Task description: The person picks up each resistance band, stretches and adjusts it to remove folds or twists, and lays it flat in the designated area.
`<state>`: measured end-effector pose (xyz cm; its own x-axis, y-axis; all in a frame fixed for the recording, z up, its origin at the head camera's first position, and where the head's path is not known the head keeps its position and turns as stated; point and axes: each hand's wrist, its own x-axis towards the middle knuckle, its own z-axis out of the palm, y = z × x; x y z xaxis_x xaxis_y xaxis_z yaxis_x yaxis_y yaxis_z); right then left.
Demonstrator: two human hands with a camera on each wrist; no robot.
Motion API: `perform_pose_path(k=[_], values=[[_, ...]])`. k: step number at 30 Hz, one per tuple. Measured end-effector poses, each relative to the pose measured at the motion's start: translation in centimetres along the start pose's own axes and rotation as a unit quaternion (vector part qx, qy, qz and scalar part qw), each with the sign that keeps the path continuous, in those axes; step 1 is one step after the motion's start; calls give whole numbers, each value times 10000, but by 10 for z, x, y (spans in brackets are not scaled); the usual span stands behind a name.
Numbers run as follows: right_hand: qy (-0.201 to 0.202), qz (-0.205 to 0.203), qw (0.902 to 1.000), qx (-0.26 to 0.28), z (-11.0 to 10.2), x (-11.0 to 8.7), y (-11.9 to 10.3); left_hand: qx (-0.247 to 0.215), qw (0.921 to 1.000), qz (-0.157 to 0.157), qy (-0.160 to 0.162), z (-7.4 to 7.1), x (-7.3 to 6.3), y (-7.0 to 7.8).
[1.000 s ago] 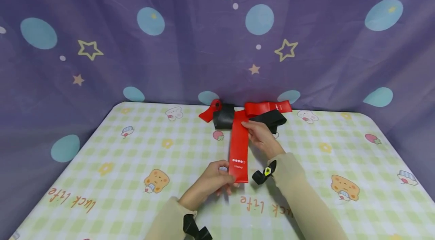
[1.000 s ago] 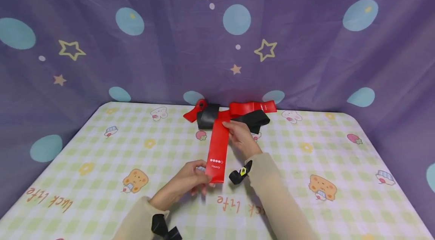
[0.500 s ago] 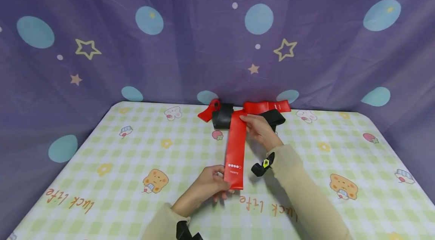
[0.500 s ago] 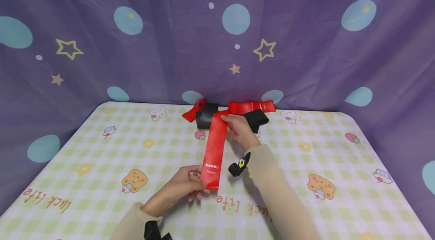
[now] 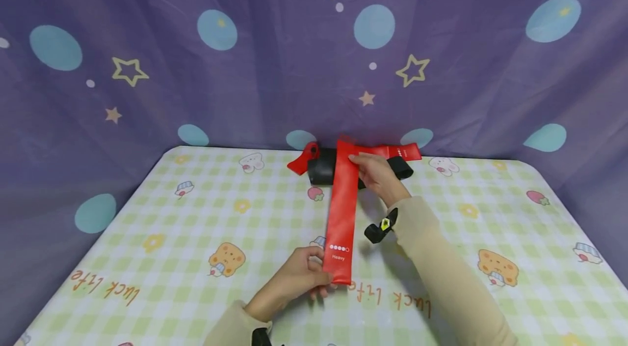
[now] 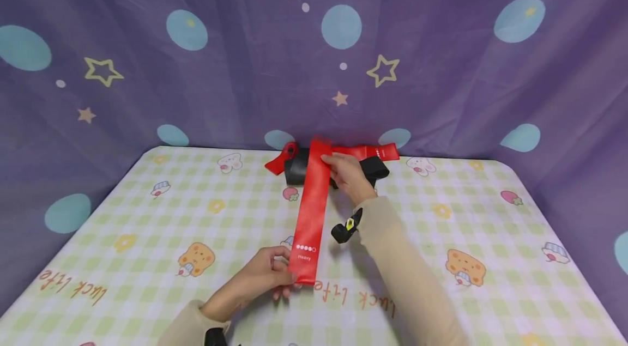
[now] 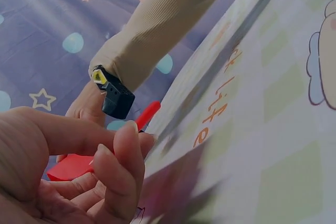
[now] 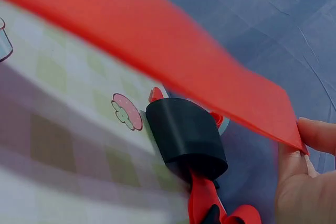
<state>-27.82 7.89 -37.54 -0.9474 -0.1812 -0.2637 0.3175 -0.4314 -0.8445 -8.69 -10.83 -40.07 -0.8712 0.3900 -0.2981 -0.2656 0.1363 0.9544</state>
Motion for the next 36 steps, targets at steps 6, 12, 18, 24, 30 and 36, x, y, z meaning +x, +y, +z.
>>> perform_pose_path(k=[6,12,18,24,30,36], values=[[-127,11,9999,-113,4,5,-1,127,9999,34,2,-6,-5,-3],[-39,21,9998,-217,10,9,1,218,9997,-91,57,-14,-12,-4],[242,104,9985,-479,24,18,4,263,9991,-215,247,-26,-20,-10],[339,67,9961,-818,39,29,9,224,9982,-369,407,-36,-31,-19],[276,83,9914,-1275,55,34,20,87,9971,-431,626,-43,-45,-25],[178,21,9887,-1491,70,38,36,20,9956,-554,762,-47,-54,-32]])
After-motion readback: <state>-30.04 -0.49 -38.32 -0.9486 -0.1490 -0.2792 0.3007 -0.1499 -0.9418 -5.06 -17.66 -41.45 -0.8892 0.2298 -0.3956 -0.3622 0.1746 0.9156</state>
